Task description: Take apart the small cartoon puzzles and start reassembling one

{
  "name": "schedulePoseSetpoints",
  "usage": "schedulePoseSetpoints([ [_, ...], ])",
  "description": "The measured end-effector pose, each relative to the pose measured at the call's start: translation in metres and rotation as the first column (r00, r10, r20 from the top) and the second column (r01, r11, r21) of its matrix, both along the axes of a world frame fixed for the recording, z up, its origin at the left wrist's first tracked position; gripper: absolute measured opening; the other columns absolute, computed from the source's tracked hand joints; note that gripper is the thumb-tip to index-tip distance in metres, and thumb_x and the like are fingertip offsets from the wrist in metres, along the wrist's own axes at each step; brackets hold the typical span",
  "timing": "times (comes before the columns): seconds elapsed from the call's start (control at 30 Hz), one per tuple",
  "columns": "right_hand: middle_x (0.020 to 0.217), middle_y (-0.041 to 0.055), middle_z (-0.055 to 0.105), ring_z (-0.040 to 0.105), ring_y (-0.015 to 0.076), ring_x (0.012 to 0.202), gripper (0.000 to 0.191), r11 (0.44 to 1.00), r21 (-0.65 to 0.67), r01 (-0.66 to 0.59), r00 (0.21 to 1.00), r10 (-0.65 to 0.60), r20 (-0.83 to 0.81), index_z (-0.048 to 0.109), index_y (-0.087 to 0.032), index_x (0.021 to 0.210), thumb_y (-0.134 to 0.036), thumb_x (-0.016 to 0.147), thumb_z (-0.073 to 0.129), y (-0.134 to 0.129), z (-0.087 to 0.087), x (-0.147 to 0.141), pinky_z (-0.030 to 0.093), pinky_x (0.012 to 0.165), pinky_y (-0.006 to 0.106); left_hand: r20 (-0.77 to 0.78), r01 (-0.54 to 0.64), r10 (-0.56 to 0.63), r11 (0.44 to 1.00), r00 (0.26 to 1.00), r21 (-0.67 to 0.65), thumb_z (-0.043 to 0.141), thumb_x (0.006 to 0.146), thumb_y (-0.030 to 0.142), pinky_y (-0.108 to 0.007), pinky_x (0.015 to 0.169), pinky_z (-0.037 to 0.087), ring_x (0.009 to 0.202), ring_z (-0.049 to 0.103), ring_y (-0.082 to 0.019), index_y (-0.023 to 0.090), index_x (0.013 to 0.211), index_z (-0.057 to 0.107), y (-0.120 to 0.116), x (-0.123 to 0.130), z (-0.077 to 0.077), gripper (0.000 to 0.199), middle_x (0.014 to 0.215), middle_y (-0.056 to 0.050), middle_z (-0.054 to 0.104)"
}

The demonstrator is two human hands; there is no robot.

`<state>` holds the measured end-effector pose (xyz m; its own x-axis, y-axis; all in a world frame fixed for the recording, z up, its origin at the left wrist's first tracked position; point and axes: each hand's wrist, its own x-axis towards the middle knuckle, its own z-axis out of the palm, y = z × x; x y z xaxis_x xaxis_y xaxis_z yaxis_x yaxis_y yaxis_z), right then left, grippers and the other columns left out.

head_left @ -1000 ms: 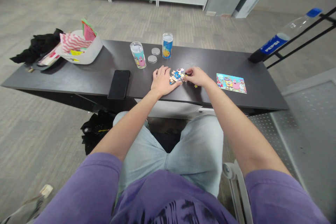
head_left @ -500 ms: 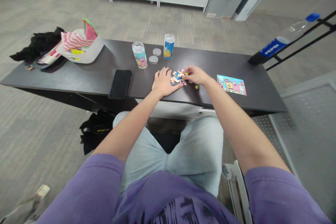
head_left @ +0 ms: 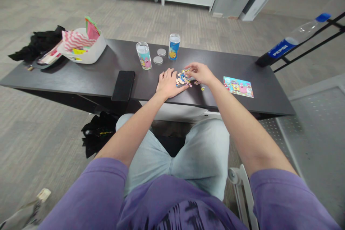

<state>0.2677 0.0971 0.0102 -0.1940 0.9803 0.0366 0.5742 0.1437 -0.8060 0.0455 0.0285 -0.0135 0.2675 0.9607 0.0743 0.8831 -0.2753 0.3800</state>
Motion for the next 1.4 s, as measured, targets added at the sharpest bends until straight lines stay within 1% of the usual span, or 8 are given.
schedulePoseSetpoints([
  [0.1, 0.096, 0.002, 0.087, 0.075, 0.0226, 0.086, 0.02, 0.998, 0.055, -0.007, 0.999, 0.005, 0.043, 0.088, -0.023, 0.104, -0.011, 0.089, 0.092, 0.001, 0.0, 0.003, 0.065, 0.094, 0.039, -0.015, 0.007, -0.007, 1.0, 1.0, -0.004, 0.081, 0.118, 0.078, -0.065, 0.164, 0.031, 0.198, 0.039, -0.048, 0.009, 0.19, 0.064, 0.0, 0.0, 0.001, 0.101, 0.207, -0.028, 0.051],
  [0.2, 0.087, -0.0004, 0.081, 0.07, 0.022, 0.081, 0.018, 0.999, 0.04, -0.013, 0.998, 0.011, 0.067, 0.086, -0.024, 0.099, -0.013, 0.085, 0.091, -0.001, 0.0, 0.005, 0.063, 0.087, 0.036, -0.027, 0.008, -0.008, 1.0, 1.0, -0.008, 0.08, 0.119, 0.079, -0.064, 0.164, 0.03, 0.199, 0.038, -0.047, 0.008, 0.19, 0.063, -0.001, 0.0, 0.001, 0.102, 0.207, -0.028, 0.05],
  [0.47, 0.085, 0.0005, 0.081, 0.066, 0.0199, 0.074, 0.012, 0.999, 0.055, -0.002, 0.993, -0.005, 0.12, 0.089, -0.023, 0.102, -0.013, 0.099, 0.085, -0.002, -0.002, -0.002, 0.053, 0.069, 0.032, -0.038, 0.0, 0.0, 1.0, 0.999, -0.005, 0.079, 0.121, 0.077, -0.061, 0.163, 0.03, 0.198, 0.04, -0.045, 0.009, 0.19, 0.063, -0.002, 0.0, 0.003, 0.098, 0.207, -0.027, 0.05],
  [0.7, 0.093, 0.0029, 0.09, 0.081, 0.0228, 0.084, 0.02, 1.0, -0.023, 0.008, 0.997, -0.006, 0.077, 0.084, -0.023, 0.108, -0.005, 0.1, 0.083, -0.004, 0.0, -0.007, 0.061, 0.078, 0.032, -0.043, -0.001, 0.001, 1.0, 0.999, -0.008, 0.08, 0.121, 0.076, -0.06, 0.163, 0.032, 0.198, 0.04, -0.045, 0.009, 0.19, 0.063, -0.003, 0.0, 0.005, 0.098, 0.207, -0.028, 0.05],
  [0.97, 0.098, 0.0035, 0.088, 0.077, 0.024, 0.088, 0.018, 0.999, -0.017, -0.051, 0.99, 0.052, 0.133, 0.082, -0.024, 0.102, -0.01, 0.09, 0.081, -0.005, 0.007, -0.008, 0.067, 0.089, 0.037, -0.041, -0.003, 0.003, 1.0, 0.999, -0.014, 0.078, 0.12, 0.077, -0.059, 0.164, 0.029, 0.199, 0.039, -0.043, 0.013, 0.189, 0.063, -0.001, 0.0, 0.001, 0.096, 0.208, -0.026, 0.049],
  [1.17, 0.092, 0.0012, 0.084, 0.08, 0.027, 0.094, 0.03, 0.999, -0.03, -0.044, 0.999, 0.044, -0.013, 0.074, -0.029, 0.096, -0.006, 0.077, 0.079, -0.001, 0.002, -0.013, 0.069, 0.097, 0.04, -0.013, -0.005, 0.005, 1.0, 1.0, -0.007, 0.081, 0.118, 0.074, -0.062, 0.163, 0.03, 0.198, 0.04, -0.046, 0.014, 0.188, 0.064, -0.002, 0.0, 0.002, 0.094, 0.207, -0.027, 0.05],
  [1.27, 0.091, 0.0011, 0.085, 0.084, 0.0277, 0.097, 0.034, 0.997, -0.06, -0.037, 0.997, 0.033, -0.075, 0.074, -0.028, 0.098, -0.002, 0.078, 0.081, 0.0, 0.001, -0.012, 0.07, 0.103, 0.043, 0.013, -0.008, 0.008, 1.0, 1.0, -0.008, 0.078, 0.122, 0.066, -0.062, 0.162, 0.031, 0.198, 0.04, -0.044, 0.017, 0.188, 0.064, -0.001, 0.0, 0.003, 0.084, 0.208, -0.026, 0.05],
  [1.4, 0.088, 0.0004, 0.084, 0.083, 0.0251, 0.092, 0.031, 0.993, -0.109, -0.043, 0.987, 0.026, -0.157, 0.075, -0.027, 0.098, -0.001, 0.085, 0.087, 0.0, 0.0, -0.01, 0.07, 0.098, 0.04, 0.054, -0.023, 0.022, 1.0, 0.998, 0.006, 0.062, 0.131, 0.047, -0.058, 0.16, 0.033, 0.198, 0.039, -0.038, 0.022, 0.176, 0.073, -0.001, -0.002, 0.005, 0.053, 0.208, -0.02, 0.05],
])
